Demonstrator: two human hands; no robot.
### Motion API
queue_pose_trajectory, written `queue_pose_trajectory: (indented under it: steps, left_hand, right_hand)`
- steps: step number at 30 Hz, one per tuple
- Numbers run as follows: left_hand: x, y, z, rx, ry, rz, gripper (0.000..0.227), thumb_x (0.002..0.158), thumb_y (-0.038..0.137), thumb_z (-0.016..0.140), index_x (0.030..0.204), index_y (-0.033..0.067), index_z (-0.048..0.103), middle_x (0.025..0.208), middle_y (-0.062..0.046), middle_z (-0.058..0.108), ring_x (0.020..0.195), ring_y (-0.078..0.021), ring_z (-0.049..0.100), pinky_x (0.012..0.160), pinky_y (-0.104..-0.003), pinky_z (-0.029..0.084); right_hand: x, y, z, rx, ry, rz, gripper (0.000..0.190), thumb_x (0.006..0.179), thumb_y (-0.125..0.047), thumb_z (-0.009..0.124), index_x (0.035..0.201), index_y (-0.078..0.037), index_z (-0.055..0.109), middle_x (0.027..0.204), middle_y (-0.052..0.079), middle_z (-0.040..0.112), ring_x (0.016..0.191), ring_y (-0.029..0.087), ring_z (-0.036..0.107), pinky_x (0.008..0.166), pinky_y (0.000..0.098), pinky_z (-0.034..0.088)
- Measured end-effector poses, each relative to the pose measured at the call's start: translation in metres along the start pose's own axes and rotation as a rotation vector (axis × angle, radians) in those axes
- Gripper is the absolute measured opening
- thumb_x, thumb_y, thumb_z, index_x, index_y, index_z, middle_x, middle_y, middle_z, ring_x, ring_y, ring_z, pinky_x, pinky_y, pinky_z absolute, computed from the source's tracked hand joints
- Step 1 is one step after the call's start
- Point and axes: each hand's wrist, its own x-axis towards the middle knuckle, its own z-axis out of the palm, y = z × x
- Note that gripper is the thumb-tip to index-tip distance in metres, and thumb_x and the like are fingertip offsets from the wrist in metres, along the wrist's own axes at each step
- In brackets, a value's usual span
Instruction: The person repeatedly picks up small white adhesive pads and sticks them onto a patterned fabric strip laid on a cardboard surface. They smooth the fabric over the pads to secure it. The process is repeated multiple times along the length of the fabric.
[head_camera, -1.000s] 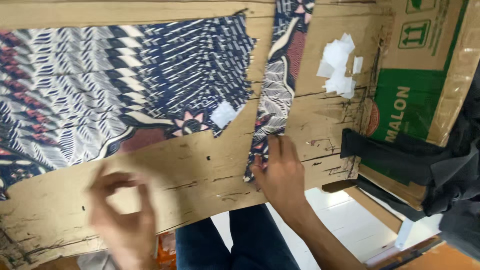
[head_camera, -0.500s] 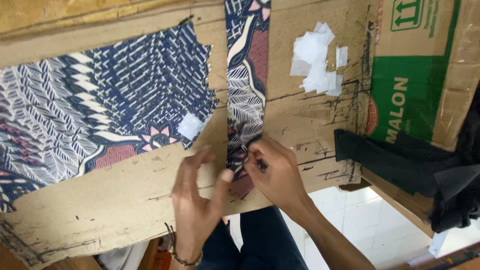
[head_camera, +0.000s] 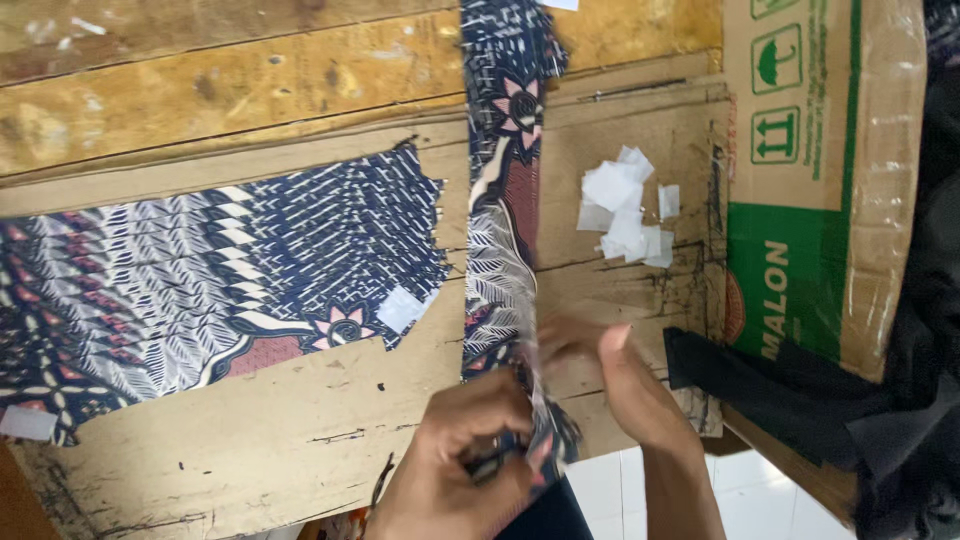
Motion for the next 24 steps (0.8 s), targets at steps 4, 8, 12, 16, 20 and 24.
queue_pose_trajectory:
  steps: [4,8,12,16,20,24]
  left_hand:
    - [-0.027,0.018,-0.032,0.195,-0.184,0.182,0.013,0.072,-0.003,0.068,0.083,0.0013,0.062,0.095,-0.011,0.062,0.089,-0.0207,0.067,0.077,-0.033,0.049]
    - [-0.069,0.001,-0.08,0.16,-0.142,0.187,0.017,0.079,-0.001,0.072,0.086,0.0042,0.057,0.102,-0.012,0.062,0.095,-0.0239,0.067,0.082,-0.034,0.051]
    - [-0.166,-0.008,-0.143,0.112,0.233,-0.176,0.019,0.08,-0.004,0.078,0.094,0.0001,0.066,0.094,-0.012,0.068,0.087,-0.0231,0.069,0.076,-0.034,0.056]
    - [-0.235,-0.018,-0.203,0.29,0.74,-0.489,0.034,0.074,0.001,0.083,0.106,0.0015,0.07,0.088,-0.009,0.077,0.072,-0.0171,0.071,0.062,-0.031,0.059]
    - [-0.27,-0.037,-0.259,0.194,1.11,-0.387,0.05,0.077,0.002,0.079,0.125,0.0018,0.063,0.093,-0.005,0.078,0.073,-0.013,0.076,0.062,-0.028,0.06]
    - [-0.275,-0.06,-0.292,0.188,1.273,-0.185,0.042,0.091,0.0,0.078,0.13,0.0014,0.064,0.1,-0.009,0.074,0.08,-0.0102,0.069,0.069,-0.022,0.056]
  right_hand:
    - [0.053,0.002,0.03,0.825,-0.05,0.01,0.111,0.086,-0.085,0.026,0.147,0.005,0.05,0.118,0.024,0.068,0.1,0.033,0.066,0.085,0.0424,0.054]
    - [0.109,-0.015,0.014,0.659,0.188,-0.301,0.044,0.111,-0.037,0.062,0.133,0.001,0.058,0.108,0.012,0.064,0.09,0.02,0.056,0.079,0.03,0.047]
    - [0.066,-0.018,-0.009,0.539,0.175,-0.255,0.026,0.109,-0.024,0.065,0.129,-0.008,0.061,0.121,0.005,0.063,0.107,0.015,0.06,0.093,0.0284,0.05]
    - [0.024,0.025,-0.008,0.517,0.342,0.038,0.034,0.102,-0.018,0.064,0.133,-0.005,0.066,0.123,0.008,0.066,0.107,0.019,0.067,0.097,0.037,0.057]
    - [-0.008,0.071,0.042,-0.185,0.4,-0.244,0.005,0.112,0.004,0.065,0.111,0.0,0.062,0.114,0.007,0.063,0.098,0.01,0.058,0.093,0.0243,0.048]
    - [-0.001,0.083,0.102,-0.102,0.443,-0.054,0.015,0.099,0.002,0.073,0.112,0.001,0.066,0.098,0.001,0.065,0.084,0.004,0.058,0.081,0.0202,0.044]
